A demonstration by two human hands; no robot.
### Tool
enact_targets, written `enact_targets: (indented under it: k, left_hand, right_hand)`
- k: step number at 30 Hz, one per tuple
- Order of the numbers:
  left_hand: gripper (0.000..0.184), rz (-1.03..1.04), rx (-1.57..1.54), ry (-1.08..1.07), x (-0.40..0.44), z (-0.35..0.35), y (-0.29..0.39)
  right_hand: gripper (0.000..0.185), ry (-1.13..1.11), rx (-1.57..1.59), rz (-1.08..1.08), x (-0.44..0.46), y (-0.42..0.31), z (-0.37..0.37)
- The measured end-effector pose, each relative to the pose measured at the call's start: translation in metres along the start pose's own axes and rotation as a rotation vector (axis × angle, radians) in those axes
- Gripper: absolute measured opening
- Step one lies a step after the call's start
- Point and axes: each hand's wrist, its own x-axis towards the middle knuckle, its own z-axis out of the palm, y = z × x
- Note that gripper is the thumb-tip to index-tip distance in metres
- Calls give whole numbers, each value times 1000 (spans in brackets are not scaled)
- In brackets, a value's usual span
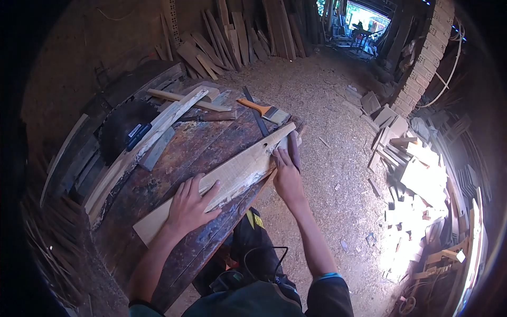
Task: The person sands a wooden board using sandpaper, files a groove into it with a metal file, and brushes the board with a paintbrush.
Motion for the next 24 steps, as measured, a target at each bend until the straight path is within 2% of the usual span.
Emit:
enact_targets:
  k: [1, 4, 5, 8, 9, 11, 14, 18, 19, 22, 24]
  left_hand:
    - [66, 1, -3, -2, -1, -1, 0]
    - [65, 2, -11, 1, 1, -2, 0]
    - [65, -4, -12, 2, -1, -2, 1]
    - [68, -16, -41, 26, -2, 2, 1]
    - [69, -20, -53, 40, -1, 3, -1]
    - [69, -8, -36, 64, 1, 1, -1]
    - [67, 5, -36, 58, -4, -1, 0]
    - [67, 59, -35, 68, -5, -4, -6]
    - [64, 46, -20, 63, -5, -4, -5]
    - [59, -5, -18, 45, -6, -4, -6]
    - [59, -45, -72, 35, -6, -2, -8]
  right_hand:
    - [54, 21, 12, 85, 6, 2, -2]
    - [55, 100, -103, 156, 30, 47, -2]
    - [54, 51, 31, 143, 37, 60, -3]
    - [53, 191, -43, 106, 28, 40, 16]
    - [55, 119, 58, 55, 19, 39, 27]
    - [54, 101, 75, 52, -4, -13, 13]
    - [52, 77, 184, 11, -19, -25, -1]
    - [50, 90, 212, 40, 1, 16, 8]
    - [49, 30, 179, -72, 10, 28, 4]
    - [51, 122, 210, 75, 36, 46, 5]
    - [55, 4, 390, 85, 38, 60, -7]
